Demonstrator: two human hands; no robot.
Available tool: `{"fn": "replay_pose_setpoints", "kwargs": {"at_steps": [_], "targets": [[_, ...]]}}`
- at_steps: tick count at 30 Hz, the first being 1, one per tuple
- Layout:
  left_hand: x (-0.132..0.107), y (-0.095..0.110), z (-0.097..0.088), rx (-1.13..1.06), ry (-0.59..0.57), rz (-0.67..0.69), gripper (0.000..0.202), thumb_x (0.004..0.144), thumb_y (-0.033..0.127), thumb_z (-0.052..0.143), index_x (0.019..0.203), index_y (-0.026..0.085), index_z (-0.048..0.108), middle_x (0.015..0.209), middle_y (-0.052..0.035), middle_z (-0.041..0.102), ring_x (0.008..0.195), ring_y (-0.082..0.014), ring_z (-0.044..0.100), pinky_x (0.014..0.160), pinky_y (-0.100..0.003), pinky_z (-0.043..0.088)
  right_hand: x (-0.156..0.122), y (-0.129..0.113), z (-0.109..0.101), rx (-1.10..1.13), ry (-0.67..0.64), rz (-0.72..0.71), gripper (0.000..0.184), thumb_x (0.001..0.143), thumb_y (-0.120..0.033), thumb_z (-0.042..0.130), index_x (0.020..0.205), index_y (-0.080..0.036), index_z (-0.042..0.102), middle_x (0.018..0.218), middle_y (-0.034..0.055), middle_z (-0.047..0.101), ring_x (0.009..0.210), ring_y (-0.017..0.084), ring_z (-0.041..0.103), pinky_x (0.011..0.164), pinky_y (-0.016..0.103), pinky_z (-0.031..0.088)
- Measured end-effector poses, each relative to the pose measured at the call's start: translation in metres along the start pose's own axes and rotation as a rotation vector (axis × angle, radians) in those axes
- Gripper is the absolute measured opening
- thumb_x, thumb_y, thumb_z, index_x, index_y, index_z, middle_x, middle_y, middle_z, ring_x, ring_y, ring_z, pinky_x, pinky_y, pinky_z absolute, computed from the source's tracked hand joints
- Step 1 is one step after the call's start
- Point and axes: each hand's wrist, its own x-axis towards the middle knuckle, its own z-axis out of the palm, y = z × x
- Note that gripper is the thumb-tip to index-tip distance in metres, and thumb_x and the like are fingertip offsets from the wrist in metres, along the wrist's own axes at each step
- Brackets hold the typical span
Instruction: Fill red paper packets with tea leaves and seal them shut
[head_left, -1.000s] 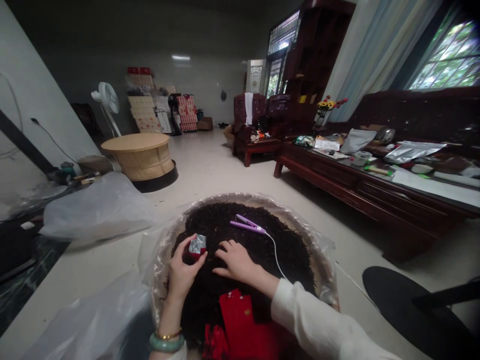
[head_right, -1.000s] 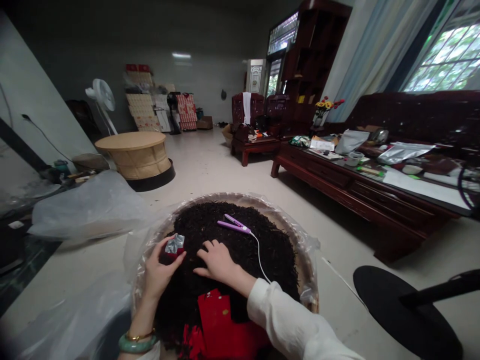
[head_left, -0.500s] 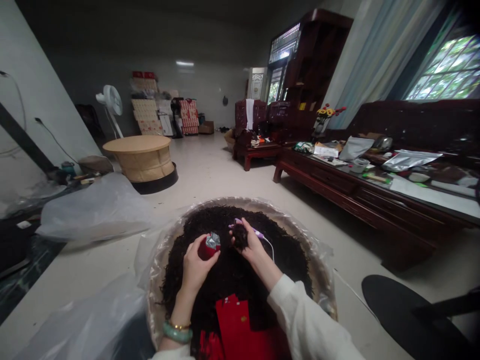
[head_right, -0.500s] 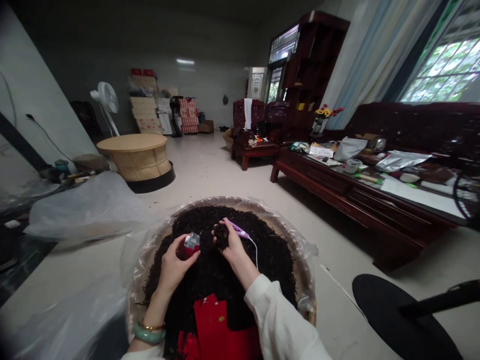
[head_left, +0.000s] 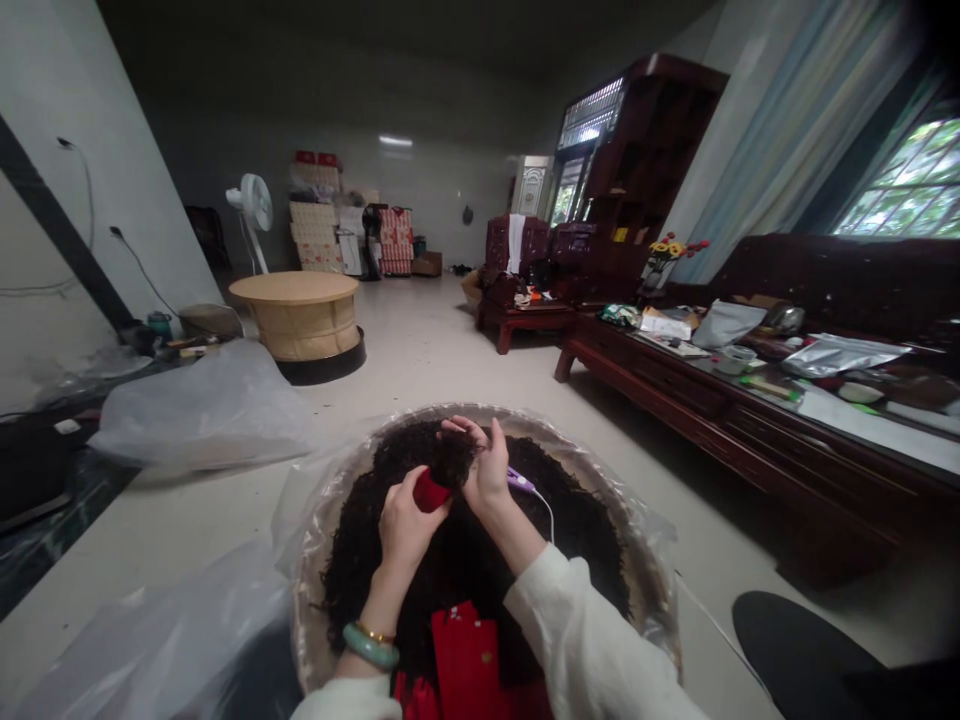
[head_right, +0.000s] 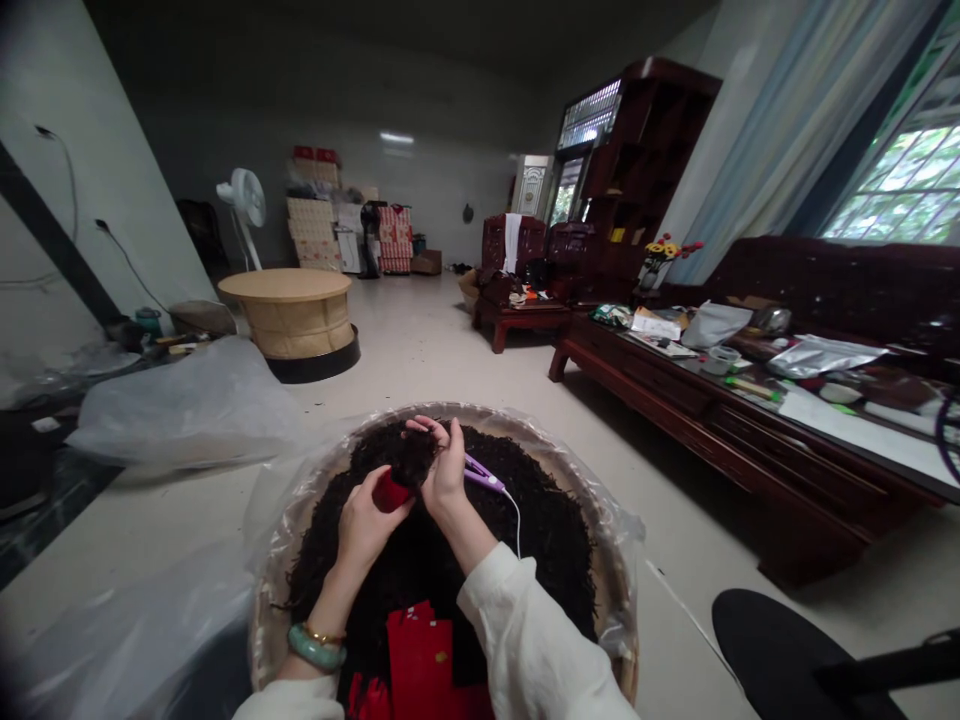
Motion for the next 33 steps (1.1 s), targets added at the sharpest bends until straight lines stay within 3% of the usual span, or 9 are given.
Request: {"fn": "replay_pose_setpoints", "kwargs": {"at_steps": [5, 13, 16, 18, 21, 23, 27, 30, 33], "targets": [[0.002, -0.002, -0.002, 0.029, -0.032, -0.006, 0.051, 0.066, 0.024, 0.072, 0.115, 0.023, 0.058, 0.093, -0.0074, 0.066, 0.083, -0.0217, 0.066, 0.069, -0.029, 0.050, -0.004, 0.000, 0.001, -0.224, -0.118, -0.065, 0.069, 0.081, -0.071, 0.026, 0.096, -0.017, 0.065, 0.105, 0.0100, 0.069, 0.106, 0.024, 0.059, 0.101, 0.040, 0.038], [0.004, 0.003, 0.000, 0.039, -0.009, -0.052, 0.050, 0.066, 0.029, 0.071, 0.114, 0.024, 0.058, 0.090, -0.0074, 0.067, 0.079, -0.0235, 0.067, 0.065, -0.031, 0.050, -0.015, -0.004, 0.002, -0.498, -0.352, -0.106, 0.070, 0.083, -0.073, 0.024, 0.106, -0.022, 0.067, 0.126, 0.0065, 0.059, 0.125, 0.024, 0.044, 0.106, 0.041, 0.030], [0.005, 0.001, 0.003, -0.050, 0.050, -0.033, 0.047, 0.068, 0.028, 0.069, 0.113, 0.024, 0.057, 0.095, -0.0068, 0.068, 0.084, -0.0231, 0.067, 0.071, -0.032, 0.052, -0.018, -0.017, 0.001, -0.608, -0.360, -0.257, 0.061, 0.088, -0.065, 0.027, 0.107, -0.024, 0.067, 0.126, 0.0064, 0.057, 0.125, 0.023, 0.043, 0.107, 0.040, 0.030], [0.005, -0.003, 0.006, -0.113, 0.099, -0.019, 0.047, 0.068, 0.030, 0.069, 0.113, 0.024, 0.057, 0.098, -0.0066, 0.069, 0.087, -0.0231, 0.067, 0.075, -0.033, 0.052, -0.022, -0.025, -0.003, -0.778, -0.360, -0.324, 0.048, 0.086, -0.058, 0.042, 0.112, -0.024, 0.065, 0.126, 0.0076, 0.054, 0.123, 0.023, 0.044, 0.103, 0.040, 0.034], [0.004, -0.009, 0.008, -0.140, 0.096, -0.037, 0.049, 0.068, 0.029, 0.069, 0.114, 0.022, 0.056, 0.097, -0.0076, 0.069, 0.086, -0.0236, 0.067, 0.074, -0.034, 0.053, -0.030, -0.028, -0.011, -1.094, -0.478, -0.298, 0.052, 0.072, -0.038, 0.069, 0.122, -0.026, 0.059, 0.128, 0.0095, 0.050, 0.112, 0.023, 0.051, 0.092, 0.037, 0.043], [0.003, -0.010, 0.008, -0.115, 0.089, -0.033, 0.050, 0.067, 0.027, 0.069, 0.115, 0.021, 0.057, 0.097, -0.0084, 0.068, 0.086, -0.0242, 0.066, 0.074, -0.034, 0.053, -0.032, -0.025, -0.014, -1.206, -0.538, -0.256, 0.048, 0.072, -0.025, 0.069, 0.120, -0.025, 0.061, 0.116, 0.0089, 0.055, 0.091, 0.018, 0.058, 0.081, 0.034, 0.048], [0.002, -0.011, 0.008, -0.091, 0.094, 0.002, 0.053, 0.066, 0.032, 0.072, 0.115, 0.020, 0.056, 0.095, -0.0085, 0.065, 0.086, -0.0242, 0.065, 0.075, -0.036, 0.053, -0.027, -0.021, -0.015, -1.255, -0.460, -0.317, 0.023, 0.078, -0.014, 0.060, 0.097, -0.021, 0.071, 0.087, 0.0048, 0.064, 0.073, 0.015, 0.059, 0.071, 0.030, 0.049], [0.001, -0.013, 0.007, -0.137, 0.061, 0.013, 0.057, 0.066, 0.034, 0.072, 0.118, 0.020, 0.053, 0.098, -0.0087, 0.063, 0.087, -0.0231, 0.065, 0.077, -0.037, 0.053, -0.019, -0.021, -0.012, -1.225, -0.380, -0.378, 0.019, 0.077, -0.014, 0.062, 0.091, -0.021, 0.072, 0.086, 0.0044, 0.068, 0.080, 0.017, 0.062, 0.075, 0.031, 0.049], [0.001, -0.014, 0.006, -0.140, 0.029, 0.002, 0.060, 0.065, 0.031, 0.073, 0.120, 0.019, 0.052, 0.101, -0.0094, 0.063, 0.089, -0.0231, 0.064, 0.079, -0.037, 0.053, -0.016, -0.020, -0.007, -1.172, -0.342, -0.404, 0.025, 0.076, -0.015, 0.062, 0.099, -0.021, 0.069, 0.091, 0.0040, 0.070, 0.084, 0.017, 0.064, 0.077, 0.031, 0.050]]}}
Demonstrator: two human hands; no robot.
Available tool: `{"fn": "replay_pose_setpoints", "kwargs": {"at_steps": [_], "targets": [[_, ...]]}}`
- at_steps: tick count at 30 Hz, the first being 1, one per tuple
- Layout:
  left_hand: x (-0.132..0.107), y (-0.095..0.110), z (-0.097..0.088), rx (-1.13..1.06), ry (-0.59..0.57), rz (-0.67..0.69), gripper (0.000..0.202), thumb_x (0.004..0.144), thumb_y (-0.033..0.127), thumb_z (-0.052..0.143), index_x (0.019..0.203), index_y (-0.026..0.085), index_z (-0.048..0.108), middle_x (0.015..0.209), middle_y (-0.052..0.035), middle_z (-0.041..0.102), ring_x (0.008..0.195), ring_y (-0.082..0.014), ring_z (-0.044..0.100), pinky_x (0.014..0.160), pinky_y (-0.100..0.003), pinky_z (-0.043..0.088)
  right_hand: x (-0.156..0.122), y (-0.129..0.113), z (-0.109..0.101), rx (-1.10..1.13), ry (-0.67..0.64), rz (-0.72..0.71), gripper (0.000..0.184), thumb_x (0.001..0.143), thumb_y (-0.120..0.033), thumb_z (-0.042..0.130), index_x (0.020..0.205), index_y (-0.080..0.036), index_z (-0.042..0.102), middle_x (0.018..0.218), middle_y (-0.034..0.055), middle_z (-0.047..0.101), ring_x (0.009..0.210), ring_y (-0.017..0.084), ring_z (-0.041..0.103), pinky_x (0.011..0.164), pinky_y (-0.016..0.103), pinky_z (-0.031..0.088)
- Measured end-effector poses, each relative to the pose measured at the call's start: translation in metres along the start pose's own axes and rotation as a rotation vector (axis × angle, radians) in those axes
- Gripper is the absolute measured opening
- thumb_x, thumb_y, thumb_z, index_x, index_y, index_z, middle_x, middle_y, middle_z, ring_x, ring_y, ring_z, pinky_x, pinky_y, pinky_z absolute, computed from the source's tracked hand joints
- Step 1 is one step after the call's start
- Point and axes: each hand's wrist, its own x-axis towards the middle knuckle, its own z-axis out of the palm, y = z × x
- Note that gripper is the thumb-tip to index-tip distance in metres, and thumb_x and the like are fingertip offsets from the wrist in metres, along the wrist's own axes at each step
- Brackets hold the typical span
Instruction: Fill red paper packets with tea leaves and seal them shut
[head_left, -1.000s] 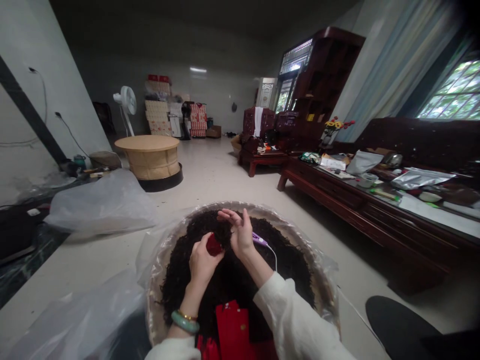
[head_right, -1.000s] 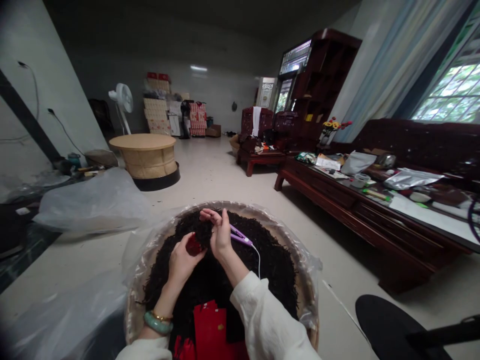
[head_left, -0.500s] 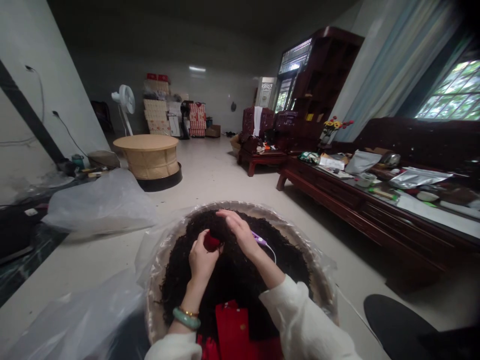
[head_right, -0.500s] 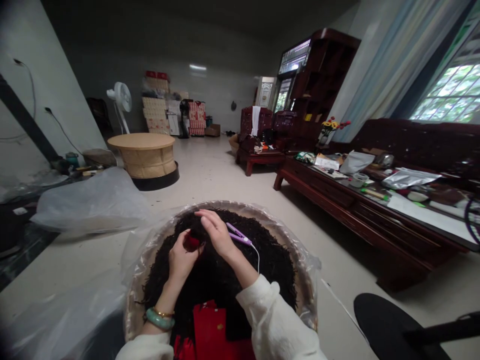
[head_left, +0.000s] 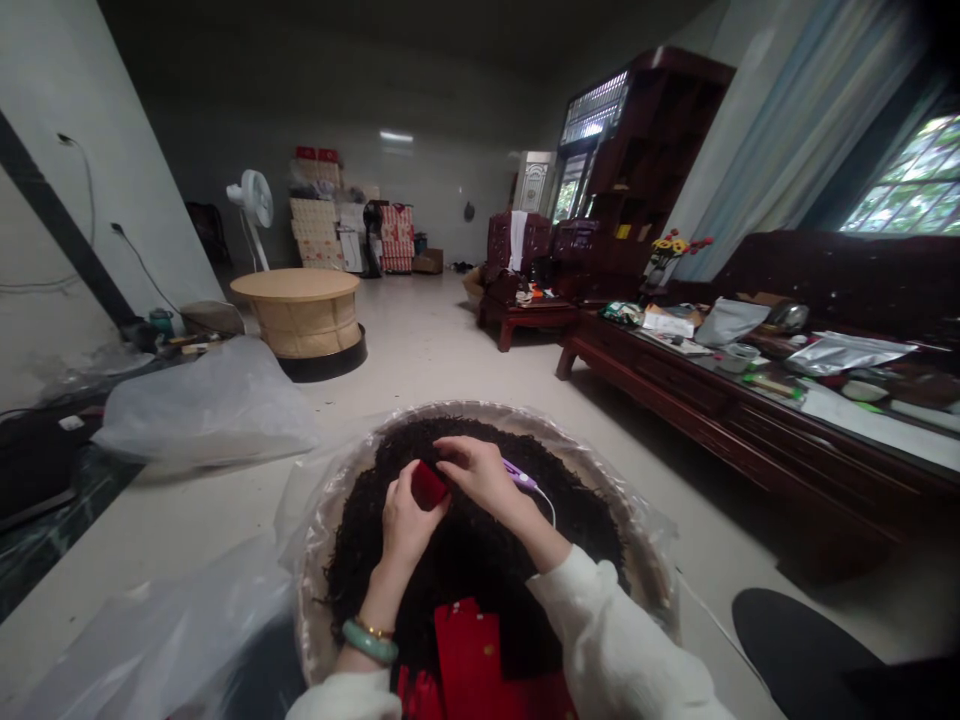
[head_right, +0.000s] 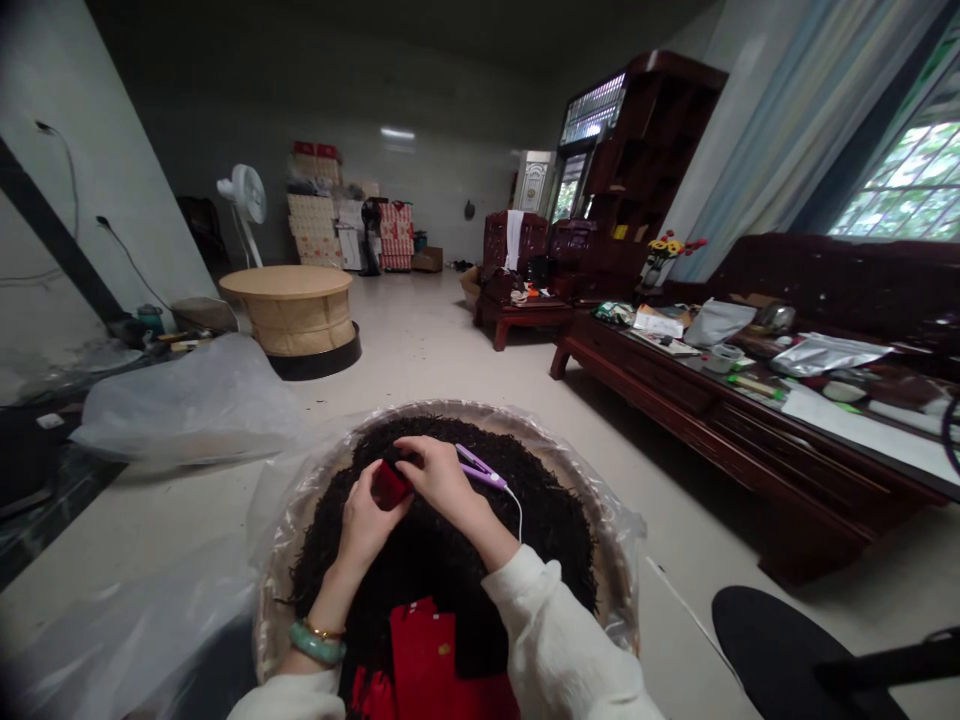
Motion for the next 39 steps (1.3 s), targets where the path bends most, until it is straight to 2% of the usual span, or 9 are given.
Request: {"fn": "replay_pose_setpoints", "kwargs": {"at_steps": [7, 12, 20, 25, 27, 32, 34, 36, 39], "targets": [[-0.002, -0.001, 0.001, -0.024, -0.013, -0.006, 0.053, 0.068, 0.028, 0.071, 0.117, 0.021, 0.052, 0.100, -0.0075, 0.064, 0.087, -0.0212, 0.065, 0.078, -0.035, 0.052, -0.007, -0.010, 0.004, -0.109, -0.063, -0.081, 0.024, 0.079, -0.013, 0.060, 0.102, -0.019, 0.066, 0.094, 0.0050, 0.069, 0.083, 0.015, 0.061, 0.076, 0.029, 0.048], [-0.003, 0.000, 0.001, -0.030, 0.008, -0.003, 0.045, 0.069, 0.030, 0.069, 0.111, 0.022, 0.053, 0.099, -0.0072, 0.064, 0.089, -0.0222, 0.064, 0.077, -0.035, 0.052, -0.014, -0.015, 0.004, -0.361, -0.113, -0.133, 0.020, 0.082, -0.015, 0.060, 0.101, -0.017, 0.065, 0.084, 0.0059, 0.068, 0.082, 0.020, 0.051, 0.074, 0.031, 0.044], [-0.008, 0.004, 0.002, 0.050, 0.075, 0.013, 0.057, 0.065, 0.029, 0.071, 0.117, 0.018, 0.052, 0.098, -0.0104, 0.059, 0.086, -0.0244, 0.062, 0.077, -0.039, 0.052, -0.015, -0.011, 0.015, -0.642, -0.043, -0.066, 0.017, 0.082, -0.023, 0.063, 0.098, -0.016, 0.065, 0.092, 0.0099, 0.062, 0.088, 0.024, 0.047, 0.075, 0.036, 0.043], [-0.008, 0.001, 0.000, 0.085, 0.119, 0.016, 0.060, 0.061, 0.026, 0.072, 0.118, 0.018, 0.054, 0.094, -0.0101, 0.061, 0.090, -0.0276, 0.060, 0.079, -0.042, 0.051, -0.022, -0.006, 0.023, -0.691, -0.073, -0.093, 0.010, 0.080, -0.027, 0.065, 0.084, -0.018, 0.068, 0.087, 0.0089, 0.061, 0.088, 0.024, 0.047, 0.071, 0.035, 0.041], [-0.006, 0.000, -0.003, 0.023, 0.072, 0.016, 0.060, 0.058, 0.026, 0.074, 0.115, 0.019, 0.055, 0.099, -0.0107, 0.063, 0.096, -0.0286, 0.060, 0.083, -0.043, 0.050, -0.023, -0.003, 0.022, -0.653, -0.106, -0.121, 0.011, 0.083, -0.026, 0.063, 0.081, -0.018, 0.070, 0.083, 0.0078, 0.062, 0.085, 0.022, 0.049, 0.070, 0.033, 0.040], [0.000, -0.005, -0.014, -0.285, -0.292, -0.061, 0.051, 0.062, 0.031, 0.073, 0.109, 0.019, 0.054, 0.097, -0.0050, 0.069, 0.086, -0.0214, 0.066, 0.081, -0.036, 0.052, -0.017, 0.009, 0.009, -0.365, -0.155, -0.068, 0.014, 0.087, -0.022, 0.058, 0.085, -0.018, 0.071, 0.077, 0.0038, 0.063, 0.072, 0.014, 0.056, 0.064, 0.025, 0.041], [0.000, -0.005, -0.014, -0.332, -0.361, -0.057, 0.050, 0.063, 0.029, 0.072, 0.109, 0.019, 0.054, 0.097, -0.0051, 0.070, 0.088, -0.0210, 0.067, 0.082, -0.035, 0.052, -0.014, 0.014, 0.005, -0.252, -0.132, -0.035, 0.015, 0.087, -0.020, 0.057, 0.083, -0.017, 0.072, 0.074, 0.0028, 0.063, 0.069, 0.012, 0.057, 0.064, 0.023, 0.042], [-0.003, -0.004, -0.011, -0.271, -0.289, -0.013, 0.059, 0.062, 0.028, 0.073, 0.116, 0.019, 0.051, 0.106, -0.0079, 0.068, 0.098, -0.0231, 0.065, 0.087, -0.037, 0.051, -0.013, 0.018, 0.005, -0.197, -0.087, 0.001, 0.017, 0.087, -0.017, 0.057, 0.079, -0.017, 0.072, 0.071, 0.0026, 0.063, 0.067, 0.012, 0.058, 0.064, 0.023, 0.042], [-0.009, -0.002, -0.003, -0.074, -0.065, 0.076, 0.067, 0.064, 0.030, 0.073, 0.124, 0.019, 0.047, 0.117, -0.0126, 0.063, 0.109, -0.0275, 0.060, 0.093, -0.043, 0.047, -0.016, 0.019, 0.009, -0.191, -0.043, 0.030, 0.016, 0.086, -0.014, 0.056, 0.081, -0.017, 0.072, 0.072, 0.0031, 0.064, 0.067, 0.013, 0.058, 0.066, 0.024, 0.044]]}}
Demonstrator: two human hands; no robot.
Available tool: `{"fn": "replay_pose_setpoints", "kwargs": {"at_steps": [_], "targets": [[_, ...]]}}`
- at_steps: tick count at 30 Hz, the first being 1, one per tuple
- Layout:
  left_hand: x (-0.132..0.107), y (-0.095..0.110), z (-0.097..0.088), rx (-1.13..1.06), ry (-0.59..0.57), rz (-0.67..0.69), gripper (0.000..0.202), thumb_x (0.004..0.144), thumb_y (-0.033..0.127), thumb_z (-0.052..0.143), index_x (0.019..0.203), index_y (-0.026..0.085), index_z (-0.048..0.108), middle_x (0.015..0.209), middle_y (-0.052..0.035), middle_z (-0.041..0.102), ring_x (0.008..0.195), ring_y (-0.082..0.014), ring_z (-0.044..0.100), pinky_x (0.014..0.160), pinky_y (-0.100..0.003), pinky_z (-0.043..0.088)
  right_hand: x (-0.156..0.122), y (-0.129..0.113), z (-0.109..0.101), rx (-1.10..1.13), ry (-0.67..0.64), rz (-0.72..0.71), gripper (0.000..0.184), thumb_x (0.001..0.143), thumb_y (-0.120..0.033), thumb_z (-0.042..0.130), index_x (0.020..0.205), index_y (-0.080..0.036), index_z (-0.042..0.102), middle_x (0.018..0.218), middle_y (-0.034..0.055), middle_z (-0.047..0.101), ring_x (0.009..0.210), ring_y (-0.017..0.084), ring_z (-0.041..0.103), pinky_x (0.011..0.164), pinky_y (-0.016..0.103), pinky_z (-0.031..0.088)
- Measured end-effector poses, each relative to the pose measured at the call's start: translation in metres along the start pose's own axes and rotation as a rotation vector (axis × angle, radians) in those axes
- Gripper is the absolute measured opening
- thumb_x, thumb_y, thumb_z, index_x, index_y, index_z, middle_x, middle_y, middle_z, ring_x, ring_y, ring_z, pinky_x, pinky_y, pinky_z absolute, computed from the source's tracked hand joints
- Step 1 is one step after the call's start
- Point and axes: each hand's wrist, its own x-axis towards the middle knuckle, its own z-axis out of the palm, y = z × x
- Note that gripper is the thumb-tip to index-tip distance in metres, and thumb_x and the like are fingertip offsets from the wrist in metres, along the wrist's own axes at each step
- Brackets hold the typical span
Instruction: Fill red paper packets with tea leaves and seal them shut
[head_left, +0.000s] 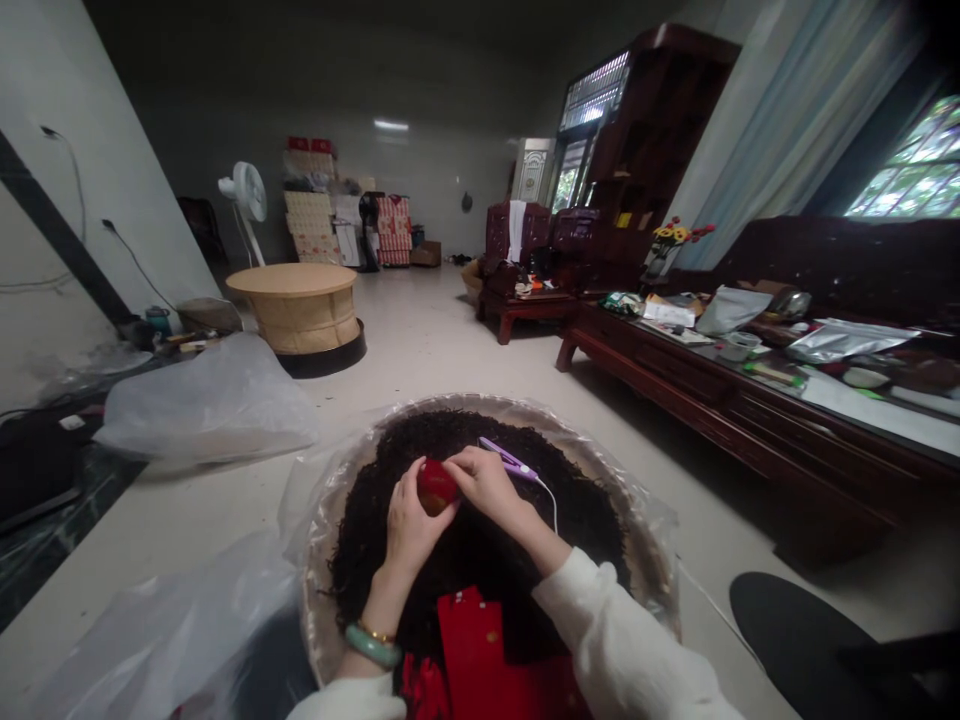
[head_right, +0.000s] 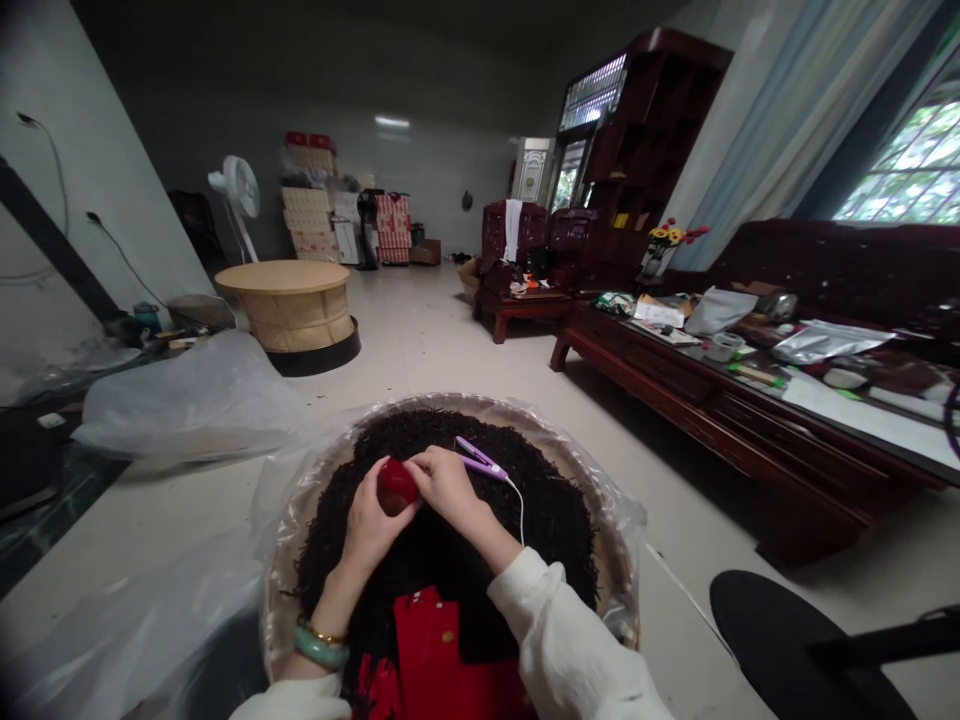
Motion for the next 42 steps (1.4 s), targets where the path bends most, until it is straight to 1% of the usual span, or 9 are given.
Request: {"fn": "replay_pose_setpoints", "kwargs": {"at_steps": [5, 12, 16, 20, 24, 28, 32, 38, 42], "targets": [[-0.006, 0.000, 0.008, 0.101, 0.054, -0.013, 0.060, 0.070, 0.031, 0.068, 0.125, 0.017, 0.048, 0.117, -0.0154, 0.064, 0.106, -0.0280, 0.062, 0.088, -0.041, 0.050, -0.010, -0.009, 0.003, -0.250, 0.106, -0.143, 0.019, 0.086, -0.020, 0.056, 0.102, -0.015, 0.066, 0.089, 0.0094, 0.062, 0.084, 0.020, 0.054, 0.072, 0.031, 0.045], [-0.010, -0.001, 0.013, 0.170, 0.100, -0.036, 0.056, 0.070, 0.029, 0.066, 0.123, 0.017, 0.049, 0.113, -0.0147, 0.066, 0.101, -0.0284, 0.064, 0.083, -0.041, 0.052, -0.010, -0.027, 0.004, -0.578, 0.001, -0.213, 0.009, 0.085, -0.021, 0.057, 0.081, -0.015, 0.063, 0.084, 0.0099, 0.057, 0.084, 0.024, 0.047, 0.071, 0.035, 0.043], [-0.012, -0.001, 0.017, 0.179, 0.115, 0.011, 0.053, 0.071, 0.025, 0.063, 0.121, 0.016, 0.050, 0.112, -0.0154, 0.065, 0.101, -0.0290, 0.063, 0.083, -0.041, 0.051, -0.008, -0.027, 0.007, -0.530, -0.032, -0.196, 0.007, 0.083, -0.019, 0.060, 0.088, -0.014, 0.062, 0.088, 0.0096, 0.058, 0.085, 0.023, 0.047, 0.073, 0.035, 0.044], [-0.013, 0.000, 0.019, 0.209, 0.128, -0.021, 0.051, 0.072, 0.027, 0.063, 0.120, 0.014, 0.050, 0.107, -0.0157, 0.066, 0.098, -0.0295, 0.063, 0.081, -0.042, 0.051, -0.008, -0.023, 0.008, -0.490, 0.001, -0.127, 0.025, 0.081, -0.017, 0.062, 0.105, -0.011, 0.060, 0.099, 0.0121, 0.057, 0.088, 0.023, 0.047, 0.072, 0.033, 0.045], [-0.014, 0.001, 0.020, 0.220, 0.131, -0.052, 0.053, 0.070, 0.028, 0.065, 0.119, 0.014, 0.050, 0.106, -0.0158, 0.065, 0.098, -0.0305, 0.063, 0.078, -0.042, 0.052, -0.011, -0.018, 0.010, -0.504, 0.010, -0.215, 0.018, 0.086, -0.014, 0.055, 0.102, -0.012, 0.062, 0.096, 0.0110, 0.059, 0.085, 0.021, 0.048, 0.072, 0.032, 0.044], [-0.015, 0.001, 0.020, 0.209, 0.134, -0.024, 0.053, 0.071, 0.027, 0.065, 0.120, 0.016, 0.050, 0.106, -0.0144, 0.065, 0.097, -0.0293, 0.063, 0.079, -0.042, 0.052, -0.012, -0.014, 0.011, -0.516, 0.012, -0.286, 0.017, 0.091, -0.016, 0.048, 0.086, -0.014, 0.064, 0.090, 0.0092, 0.061, 0.082, 0.019, 0.048, 0.071, 0.030, 0.042], [-0.015, 0.000, 0.021, 0.159, 0.139, 0.053, 0.049, 0.072, 0.023, 0.065, 0.119, 0.018, 0.050, 0.110, -0.0130, 0.064, 0.100, -0.0284, 0.062, 0.083, -0.042, 0.050, -0.007, -0.017, 0.006, -0.529, -0.079, -0.204, 0.015, 0.089, -0.020, 0.053, 0.077, -0.015, 0.060, 0.079, 0.0077, 0.063, 0.078, 0.019, 0.053, 0.071, 0.031, 0.040], [-0.015, -0.005, 0.022, 0.070, 0.103, 0.152, 0.050, 0.075, 0.022, 0.063, 0.122, 0.018, 0.048, 0.119, -0.0135, 0.059, 0.111, -0.0277, 0.057, 0.094, -0.045, 0.047, -0.004, -0.027, -0.003, -0.374, -0.224, -0.122, 0.008, 0.090, -0.015, 0.048, 0.084, -0.015, 0.053, 0.069, 0.0005, 0.064, 0.069, 0.014, 0.060, 0.097, 0.040, 0.032], [-0.017, -0.005, 0.022, 0.051, 0.126, 0.163, 0.048, 0.074, 0.023, 0.064, 0.119, 0.018, 0.050, 0.117, -0.0132, 0.055, 0.108, -0.0270, 0.057, 0.091, -0.043, 0.048, -0.004, -0.033, -0.009, -0.216, -0.263, -0.031, 0.014, 0.092, -0.018, 0.045, 0.082, -0.016, 0.054, 0.075, 0.0010, 0.067, 0.073, 0.015, 0.064, 0.103, 0.049, 0.025]]}}
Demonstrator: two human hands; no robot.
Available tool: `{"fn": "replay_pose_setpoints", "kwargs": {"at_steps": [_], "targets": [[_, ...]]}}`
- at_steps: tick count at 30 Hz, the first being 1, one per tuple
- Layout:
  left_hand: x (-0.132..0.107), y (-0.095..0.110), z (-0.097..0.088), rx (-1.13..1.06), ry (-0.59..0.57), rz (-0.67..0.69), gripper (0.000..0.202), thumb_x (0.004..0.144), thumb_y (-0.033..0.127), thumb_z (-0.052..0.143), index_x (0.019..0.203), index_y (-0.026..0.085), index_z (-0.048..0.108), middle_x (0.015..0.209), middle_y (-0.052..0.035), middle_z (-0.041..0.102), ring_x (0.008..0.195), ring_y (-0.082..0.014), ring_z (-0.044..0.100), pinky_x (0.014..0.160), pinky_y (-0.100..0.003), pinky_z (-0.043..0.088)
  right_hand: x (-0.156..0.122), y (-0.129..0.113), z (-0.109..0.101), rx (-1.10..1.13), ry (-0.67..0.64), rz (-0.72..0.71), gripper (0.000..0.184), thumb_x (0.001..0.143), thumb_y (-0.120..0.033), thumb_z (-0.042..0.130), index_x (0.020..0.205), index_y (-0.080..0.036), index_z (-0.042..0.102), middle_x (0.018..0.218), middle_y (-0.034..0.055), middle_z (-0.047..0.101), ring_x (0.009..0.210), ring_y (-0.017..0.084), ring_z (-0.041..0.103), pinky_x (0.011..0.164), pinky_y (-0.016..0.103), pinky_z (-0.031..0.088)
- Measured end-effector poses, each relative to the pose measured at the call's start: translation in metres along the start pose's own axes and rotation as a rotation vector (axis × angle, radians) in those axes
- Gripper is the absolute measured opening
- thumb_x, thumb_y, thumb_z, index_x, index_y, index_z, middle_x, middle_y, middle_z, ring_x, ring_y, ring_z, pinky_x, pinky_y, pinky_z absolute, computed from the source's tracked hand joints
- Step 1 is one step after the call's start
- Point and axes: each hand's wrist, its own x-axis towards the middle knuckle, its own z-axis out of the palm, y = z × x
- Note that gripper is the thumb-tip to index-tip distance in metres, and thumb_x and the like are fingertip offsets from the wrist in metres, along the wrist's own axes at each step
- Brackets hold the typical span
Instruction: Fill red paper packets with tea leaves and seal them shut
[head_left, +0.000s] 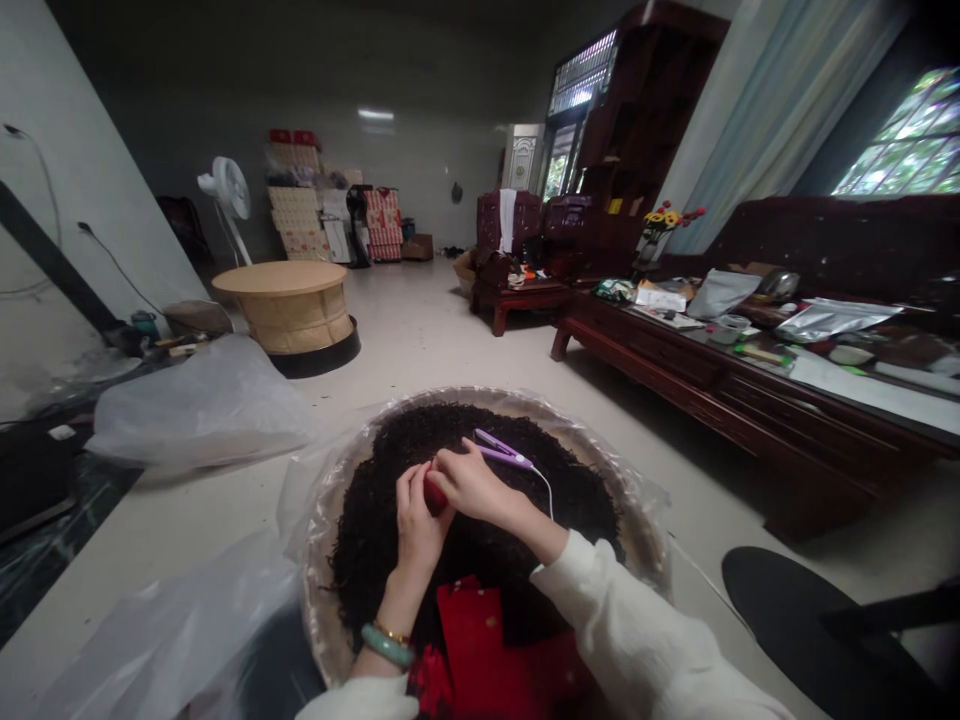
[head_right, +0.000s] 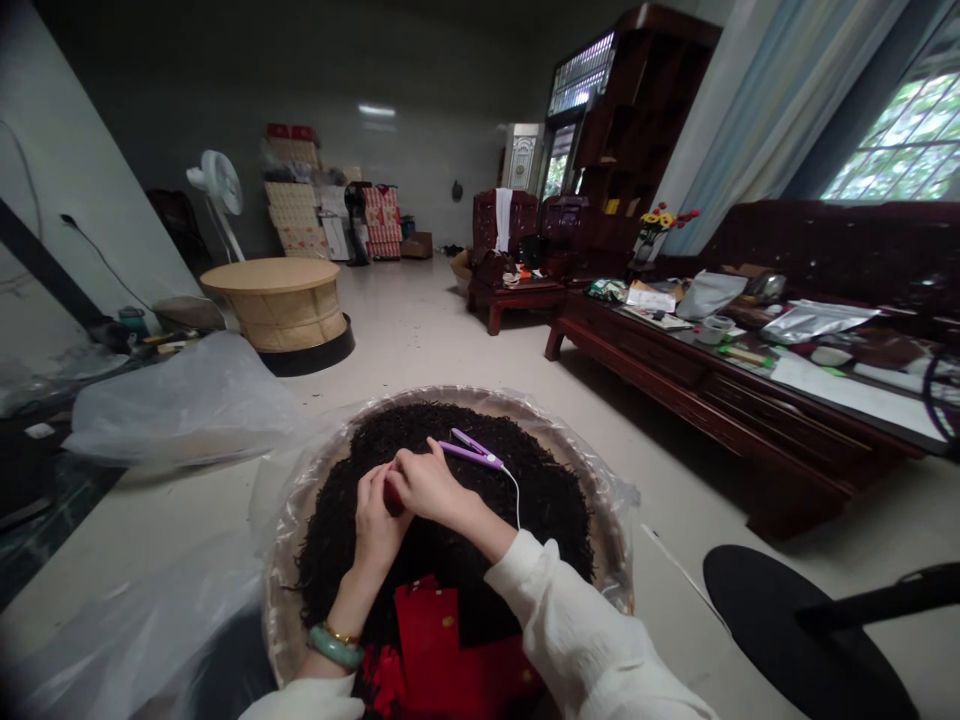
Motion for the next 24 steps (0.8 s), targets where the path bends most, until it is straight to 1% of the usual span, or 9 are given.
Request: {"fn": "replay_pose_setpoints", "kwargs": {"at_steps": [5, 8, 10, 12, 15, 17, 19, 21, 24], "targets": [[-0.002, 0.002, -0.001, -0.001, 0.030, -0.026, 0.044, 0.072, 0.025, 0.065, 0.113, 0.017, 0.052, 0.105, -0.0109, 0.060, 0.099, -0.0259, 0.061, 0.083, -0.040, 0.052, -0.002, -0.002, -0.015, 0.244, -0.163, 0.012, 0.029, 0.096, -0.033, 0.037, 0.092, -0.018, 0.062, 0.099, 0.0042, 0.070, 0.097, 0.020, 0.063, 0.106, 0.056, 0.021], [-0.003, 0.003, -0.004, 0.008, 0.036, -0.068, 0.043, 0.073, 0.030, 0.065, 0.113, 0.017, 0.054, 0.102, -0.0107, 0.064, 0.097, -0.0257, 0.062, 0.085, -0.041, 0.051, -0.004, 0.006, -0.024, 0.471, -0.226, -0.013, 0.046, 0.097, -0.045, 0.029, 0.097, -0.017, 0.065, 0.104, 0.0067, 0.069, 0.103, 0.022, 0.062, 0.102, 0.049, 0.033], [-0.003, 0.002, -0.007, 0.011, 0.031, -0.093, 0.044, 0.073, 0.033, 0.066, 0.112, 0.017, 0.055, 0.103, -0.0111, 0.065, 0.097, -0.0260, 0.063, 0.086, -0.042, 0.050, -0.005, 0.019, -0.028, 0.645, -0.176, -0.013, 0.056, 0.096, -0.051, 0.022, 0.103, -0.016, 0.064, 0.098, 0.0082, 0.071, 0.099, 0.021, 0.064, 0.096, 0.043, 0.042], [-0.004, 0.001, -0.010, 0.013, 0.027, -0.109, 0.045, 0.072, 0.033, 0.066, 0.112, 0.017, 0.056, 0.104, -0.0116, 0.066, 0.098, -0.0262, 0.063, 0.087, -0.042, 0.050, -0.007, 0.035, -0.027, 0.683, -0.047, 0.034, 0.058, 0.096, -0.051, 0.019, 0.110, -0.014, 0.062, 0.094, 0.0095, 0.072, 0.095, 0.020, 0.065, 0.091, 0.040, 0.045], [-0.006, 0.000, -0.013, 0.003, 0.034, -0.127, 0.046, 0.071, 0.033, 0.067, 0.112, 0.017, 0.056, 0.105, -0.0115, 0.066, 0.098, -0.0260, 0.063, 0.088, -0.042, 0.050, -0.011, 0.060, -0.012, 0.391, 0.025, 0.096, 0.043, 0.092, -0.047, 0.041, 0.115, -0.016, 0.060, 0.112, 0.0120, 0.067, 0.104, 0.022, 0.061, 0.094, 0.040, 0.044], [-0.007, 0.000, -0.014, -0.004, 0.045, -0.143, 0.046, 0.070, 0.034, 0.068, 0.111, 0.018, 0.057, 0.105, -0.0112, 0.067, 0.098, -0.0261, 0.063, 0.089, -0.041, 0.050, -0.016, 0.069, 0.006, 0.139, -0.111, 0.079, 0.049, 0.083, -0.046, 0.058, 0.122, -0.017, 0.057, 0.128, 0.0161, 0.057, 0.121, 0.027, 0.050, 0.101, 0.043, 0.037], [-0.007, 0.000, -0.015, -0.005, 0.051, -0.161, 0.047, 0.069, 0.035, 0.068, 0.111, 0.017, 0.058, 0.105, -0.0114, 0.067, 0.099, -0.0264, 0.064, 0.089, -0.041, 0.050, -0.021, 0.070, 0.027, -0.044, -0.205, 0.085, 0.062, 0.079, -0.052, 0.061, 0.130, -0.020, 0.051, 0.136, 0.0188, 0.048, 0.128, 0.032, 0.041, 0.101, 0.051, 0.034], [-0.006, -0.001, -0.016, -0.010, 0.050, -0.182, 0.047, 0.069, 0.035, 0.068, 0.111, 0.017, 0.058, 0.106, -0.0117, 0.067, 0.099, -0.0265, 0.064, 0.089, -0.041, 0.050, -0.025, 0.063, 0.045, -0.153, -0.212, 0.011, 0.069, 0.074, -0.058, 0.063, 0.131, -0.022, 0.049, 0.137, 0.0198, 0.046, 0.127, 0.036, 0.040, 0.098, 0.054, 0.035], [-0.002, -0.004, -0.020, -0.024, 0.045, -0.211, 0.050, 0.068, 0.037, 0.069, 0.113, 0.017, 0.057, 0.105, -0.0109, 0.068, 0.097, -0.0261, 0.065, 0.087, -0.040, 0.052, -0.028, 0.052, 0.056, -0.245, -0.153, -0.102, 0.054, 0.075, -0.053, 0.065, 0.117, -0.019, 0.059, 0.119, 0.0167, 0.057, 0.110, 0.031, 0.053, 0.089, 0.044, 0.043]]}}
